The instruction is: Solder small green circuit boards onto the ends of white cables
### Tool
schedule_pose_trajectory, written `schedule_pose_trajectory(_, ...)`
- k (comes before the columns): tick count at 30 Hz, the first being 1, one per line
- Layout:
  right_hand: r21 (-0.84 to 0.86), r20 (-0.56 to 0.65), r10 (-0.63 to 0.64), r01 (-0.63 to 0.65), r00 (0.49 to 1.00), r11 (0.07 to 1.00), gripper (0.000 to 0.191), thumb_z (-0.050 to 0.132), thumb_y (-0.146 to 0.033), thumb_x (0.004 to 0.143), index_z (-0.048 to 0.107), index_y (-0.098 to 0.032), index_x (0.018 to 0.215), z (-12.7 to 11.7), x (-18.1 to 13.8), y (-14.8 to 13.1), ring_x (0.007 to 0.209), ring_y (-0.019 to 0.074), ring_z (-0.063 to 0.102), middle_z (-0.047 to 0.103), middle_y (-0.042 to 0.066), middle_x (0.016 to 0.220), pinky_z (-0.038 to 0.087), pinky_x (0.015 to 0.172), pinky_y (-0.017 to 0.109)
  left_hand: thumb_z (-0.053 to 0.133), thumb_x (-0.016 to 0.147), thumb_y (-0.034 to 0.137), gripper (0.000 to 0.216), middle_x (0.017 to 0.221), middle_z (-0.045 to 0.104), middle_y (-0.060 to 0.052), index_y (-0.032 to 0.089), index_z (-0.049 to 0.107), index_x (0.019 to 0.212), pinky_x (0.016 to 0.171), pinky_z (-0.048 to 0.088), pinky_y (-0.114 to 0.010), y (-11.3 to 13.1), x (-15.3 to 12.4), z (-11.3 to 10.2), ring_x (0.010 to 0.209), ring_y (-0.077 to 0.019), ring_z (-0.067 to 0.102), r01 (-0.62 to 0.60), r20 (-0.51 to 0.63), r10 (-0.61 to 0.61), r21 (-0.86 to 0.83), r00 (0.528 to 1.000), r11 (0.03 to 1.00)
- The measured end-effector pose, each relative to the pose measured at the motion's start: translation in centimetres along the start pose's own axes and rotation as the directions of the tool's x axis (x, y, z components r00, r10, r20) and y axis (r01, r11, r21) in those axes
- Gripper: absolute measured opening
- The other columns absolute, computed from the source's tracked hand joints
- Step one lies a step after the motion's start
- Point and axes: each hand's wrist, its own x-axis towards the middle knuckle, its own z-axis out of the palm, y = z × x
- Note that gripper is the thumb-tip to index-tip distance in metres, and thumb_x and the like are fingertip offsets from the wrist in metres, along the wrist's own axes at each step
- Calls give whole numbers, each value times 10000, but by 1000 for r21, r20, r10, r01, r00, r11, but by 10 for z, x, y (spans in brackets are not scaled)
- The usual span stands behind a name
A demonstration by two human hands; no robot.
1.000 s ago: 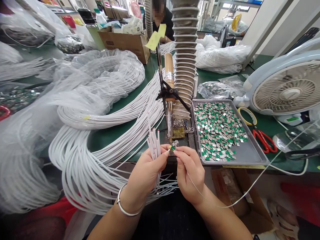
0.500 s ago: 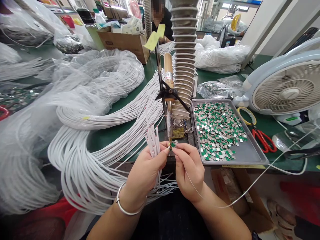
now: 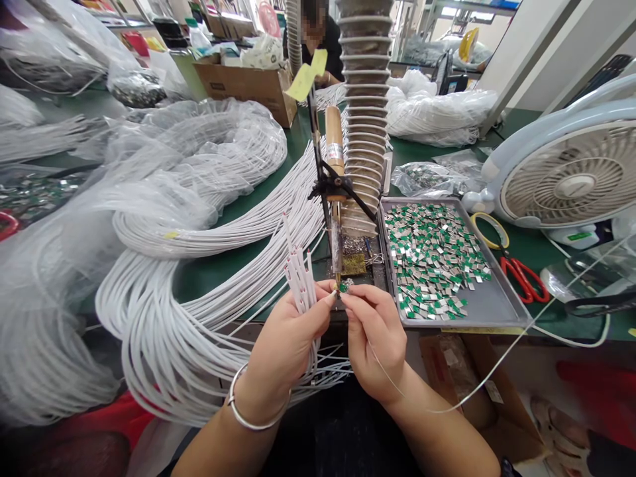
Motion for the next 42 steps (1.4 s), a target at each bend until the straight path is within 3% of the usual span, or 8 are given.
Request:
schedule_pose_trajectory(14,104,53,80,-86,995,991,294,433,-45,847,585,-192,1051,-3,-5,0,864,161,638,633,70,941,560,733,318,621,750,183,93,842,604,-2,157,560,685,689,434,-226,-5,0,-5,647,-84,518,16,57,-17,19,998,1000)
schedule_pose_trajectory(22,-1,91,207,-208,974,978,144,461,-142,866,590,-186,912,-4,-12,5,704,148,628,618,38,792,544,616,278,614,779,256,93,772,617,-23,164,627,779,736,435,-264,-14,-3,-12,749,-155,552,-95,134,64,243,989,965)
schedule_pose_trajectory(27,-4,102,140,-140,985,990,96,495,-134,851,574,-187,841,-4,-16,11,655,134,595,593,24,744,525,589,260,598,788,275,116,712,601,-32,168,638,766,687,438,-280,-16,-3,-15,737,-181,544,-129,107,99,326,989,937)
schedule_pose_trajectory(31,-15,48,28,-28,998,1000,138,490,-106,850,582,-183,916,-2,-18,15,743,151,612,600,52,817,547,657,292,585,800,283,125,773,618,-46,168,626,773,737,439,-292,-13,-4,-15,783,-191,557,-124,141,80,342,987,932)
schedule_pose_trajectory(35,16,76,-17,16,997,1000,245,434,-90,863,575,-167,1048,0,-15,12,894,182,633,633,101,950,566,749,336,577,796,242,85,834,621,-39,166,597,764,784,433,-283,-7,-3,-13,792,-170,557,-116,164,66,315,984,942)
schedule_pose_trajectory(42,109,8,184,-184,983,977,308,436,-99,873,495,-170,1167,3,-16,5,771,137,690,685,65,918,590,690,262,569,769,203,71,846,620,-45,157,567,714,784,445,-285,0,-1,-7,796,-166,575,-121,106,93,303,990,945)
